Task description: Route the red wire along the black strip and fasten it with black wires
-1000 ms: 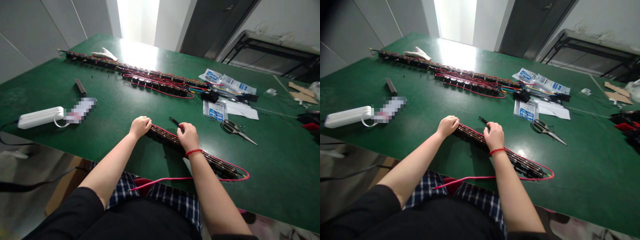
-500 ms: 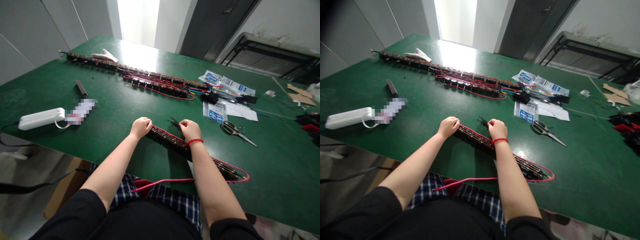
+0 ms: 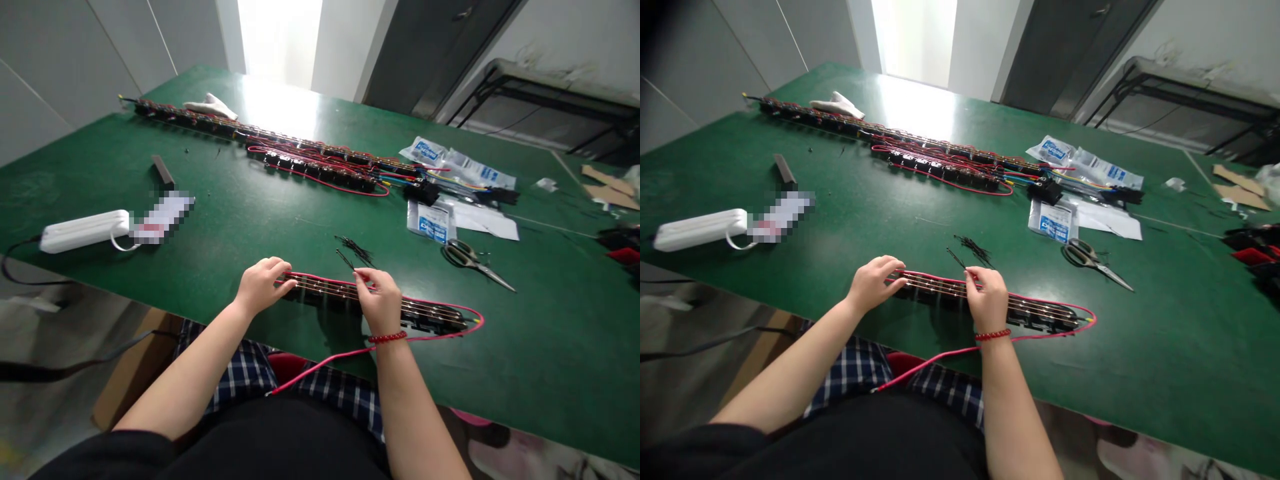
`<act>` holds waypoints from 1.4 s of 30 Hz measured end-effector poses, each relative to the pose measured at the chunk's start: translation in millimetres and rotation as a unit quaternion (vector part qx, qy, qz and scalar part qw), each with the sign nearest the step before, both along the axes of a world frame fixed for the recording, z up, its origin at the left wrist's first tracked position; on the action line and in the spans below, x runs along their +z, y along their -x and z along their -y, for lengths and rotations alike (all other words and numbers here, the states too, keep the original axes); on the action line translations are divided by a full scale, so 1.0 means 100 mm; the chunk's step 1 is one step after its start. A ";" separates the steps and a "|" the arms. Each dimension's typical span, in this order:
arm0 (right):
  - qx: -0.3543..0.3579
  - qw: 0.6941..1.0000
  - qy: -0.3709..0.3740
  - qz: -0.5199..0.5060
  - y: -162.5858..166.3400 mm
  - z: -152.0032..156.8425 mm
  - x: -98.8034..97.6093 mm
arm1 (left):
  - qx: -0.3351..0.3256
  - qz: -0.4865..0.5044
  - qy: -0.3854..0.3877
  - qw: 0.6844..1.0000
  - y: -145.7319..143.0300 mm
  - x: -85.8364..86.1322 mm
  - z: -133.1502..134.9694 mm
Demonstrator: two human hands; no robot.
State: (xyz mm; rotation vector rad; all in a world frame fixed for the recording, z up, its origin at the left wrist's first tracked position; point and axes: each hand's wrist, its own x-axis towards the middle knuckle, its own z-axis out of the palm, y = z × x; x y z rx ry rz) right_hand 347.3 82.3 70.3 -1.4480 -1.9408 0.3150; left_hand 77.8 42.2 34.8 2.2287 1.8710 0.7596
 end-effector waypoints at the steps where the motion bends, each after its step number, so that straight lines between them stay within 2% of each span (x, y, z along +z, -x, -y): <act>1: 0.004 1.000 0.001 0.008 0.02 -0.03 0.00 | -0.016 0.005 -0.003 1.000 0.01 0.01 0.02; 9: 0.001 0.993 0.012 0.121 0.02 -0.20 -0.07 | -0.045 -0.008 -0.010 0.999 0.01 0.00 0.01; 16: 0.003 0.991 0.020 0.133 -0.03 -0.17 -0.10 | -0.033 -0.019 -0.006 0.999 0.00 -0.02 -0.01; 23: -0.014 0.983 0.074 0.169 -0.06 -0.14 -0.11 | -0.042 -0.024 -0.005 0.999 0.00 -0.03 -0.04; 28: -0.039 0.972 0.095 0.213 -0.04 -0.22 -0.10 | -0.027 -0.041 0.015 0.999 -0.04 -0.05 -0.15; 34: -0.080 0.964 0.130 0.218 -0.05 -0.45 -0.07 | -0.003 -0.044 0.028 0.999 -0.14 -0.06 -0.44; 38: -0.080 0.964 0.149 0.206 -0.10 -0.54 -0.04 | -0.019 -0.030 0.017 0.999 -0.18 -0.07 -0.54; 42: -0.063 0.968 0.143 0.197 -0.15 -0.53 -0.05 | -0.054 -0.002 0.006 0.999 -0.15 -0.09 -0.51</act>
